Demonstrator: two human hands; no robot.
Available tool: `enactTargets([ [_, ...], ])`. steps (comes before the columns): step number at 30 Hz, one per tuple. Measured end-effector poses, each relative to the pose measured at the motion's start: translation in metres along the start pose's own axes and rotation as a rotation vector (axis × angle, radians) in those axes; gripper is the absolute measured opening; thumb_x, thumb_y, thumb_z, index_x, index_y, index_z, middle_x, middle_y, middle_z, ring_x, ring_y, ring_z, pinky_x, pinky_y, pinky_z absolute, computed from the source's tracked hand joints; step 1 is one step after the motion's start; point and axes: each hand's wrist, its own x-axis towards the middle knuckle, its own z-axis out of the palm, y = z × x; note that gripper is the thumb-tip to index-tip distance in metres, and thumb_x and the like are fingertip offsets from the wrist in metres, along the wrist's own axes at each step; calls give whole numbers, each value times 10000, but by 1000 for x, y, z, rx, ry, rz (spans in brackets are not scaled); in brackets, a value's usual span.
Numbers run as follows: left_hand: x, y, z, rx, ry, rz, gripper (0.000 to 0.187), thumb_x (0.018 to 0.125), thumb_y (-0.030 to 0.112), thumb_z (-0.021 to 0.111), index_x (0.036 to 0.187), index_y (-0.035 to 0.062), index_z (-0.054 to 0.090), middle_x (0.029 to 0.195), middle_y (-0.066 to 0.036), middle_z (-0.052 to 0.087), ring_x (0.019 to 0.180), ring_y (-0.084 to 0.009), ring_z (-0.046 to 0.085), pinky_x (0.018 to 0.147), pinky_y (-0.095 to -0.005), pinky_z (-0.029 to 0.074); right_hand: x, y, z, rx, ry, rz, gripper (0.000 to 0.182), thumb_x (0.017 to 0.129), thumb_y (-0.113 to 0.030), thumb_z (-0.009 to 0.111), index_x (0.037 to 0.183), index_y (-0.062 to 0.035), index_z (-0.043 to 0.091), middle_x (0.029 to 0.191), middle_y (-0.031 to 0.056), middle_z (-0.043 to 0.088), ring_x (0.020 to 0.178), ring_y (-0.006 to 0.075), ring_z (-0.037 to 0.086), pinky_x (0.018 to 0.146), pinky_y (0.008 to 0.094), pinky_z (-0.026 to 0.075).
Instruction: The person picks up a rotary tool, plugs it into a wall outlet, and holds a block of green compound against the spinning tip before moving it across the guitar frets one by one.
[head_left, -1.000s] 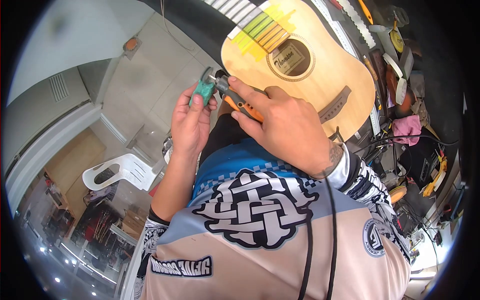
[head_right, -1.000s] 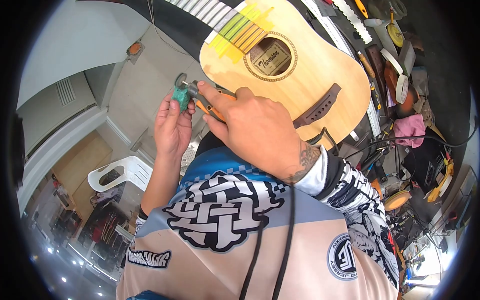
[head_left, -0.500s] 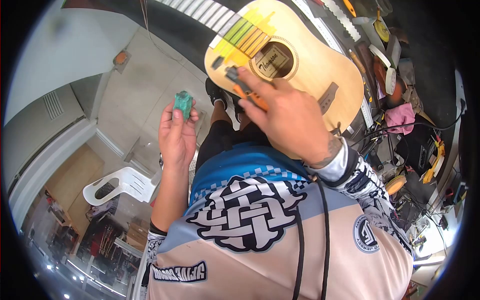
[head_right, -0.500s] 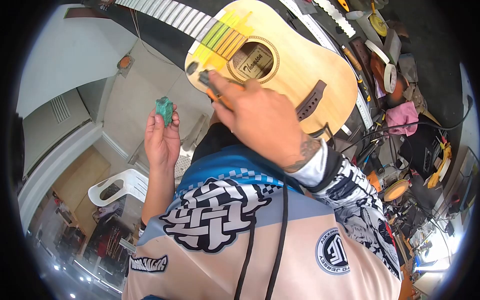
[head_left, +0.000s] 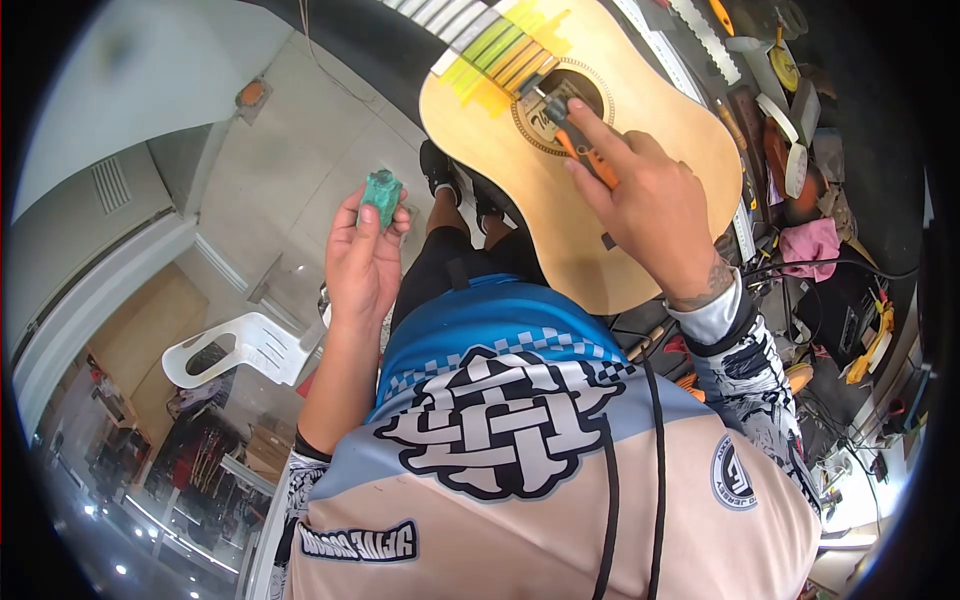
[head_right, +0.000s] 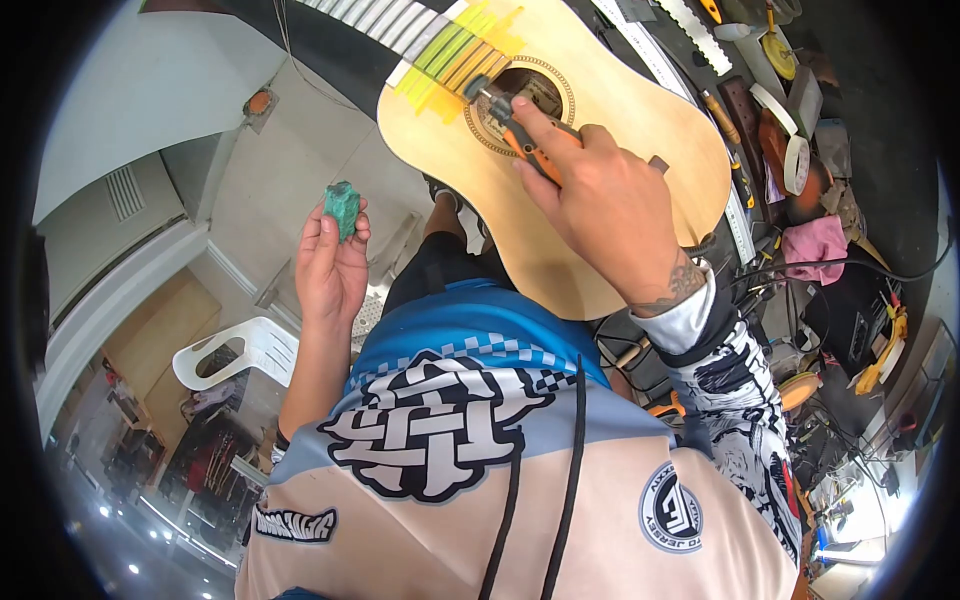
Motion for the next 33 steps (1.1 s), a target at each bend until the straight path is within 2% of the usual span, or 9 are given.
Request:
enactTargets([
  [13, -3, 2, -3, 0, 13, 1, 354, 1051, 164, 525, 1339, -36, 471, 1219, -204, 610, 1017, -221, 603, 920, -321, 507, 0, -10, 8, 25, -21, -14, 542, 915, -331, 698, 1434, -266, 558, 775, 88, 605, 583, 266, 628, 521, 386, 492],
  [16, -3, 4, -5, 2, 8, 6, 355, 1051, 163, 526, 1340, -36, 472, 1219, -205, 611, 1020, -219, 602, 921, -322, 506, 3, -7, 6, 8, 14, -25, 489, 923, -364, 666, 1394, -260, 586, 751, 116, 586, 566, 291, 645, 514, 400, 526],
  [22, -4, 6, -6, 4, -1, 5, 355, 1053, 162, 520, 1345, -35, 474, 1219, -210, 614, 998, -209, 606, 917, -318, 505, 11, 6, 3, -28, 21, 26, 541, 913, -340, 693, 1434, -284, 557, 766, 82, 600, 609, 285, 623, 545, 400, 499],
  [25, -4, 7, -2, 28, 30, 2, 366, 1027, 194, 590, 1317, -12, 503, 1211, -186, 625, 949, -181, 611, 900, -318, 497, 16, 12, 1, -26, 33, 53, 533, 913, -348, 691, 1428, -296, 562, 764, 87, 600, 629, 299, 629, 556, 410, 498],
  [33, -4, 8, -5, 1, 14, 4, 356, 1050, 176, 529, 1338, -29, 484, 1222, -214, 614, 980, -211, 605, 914, -323, 502, 19, 17, -3, -29, 72, 78, 515, 922, -347, 684, 1421, -292, 569, 759, 97, 617, 628, 309, 629, 561, 411, 492],
])
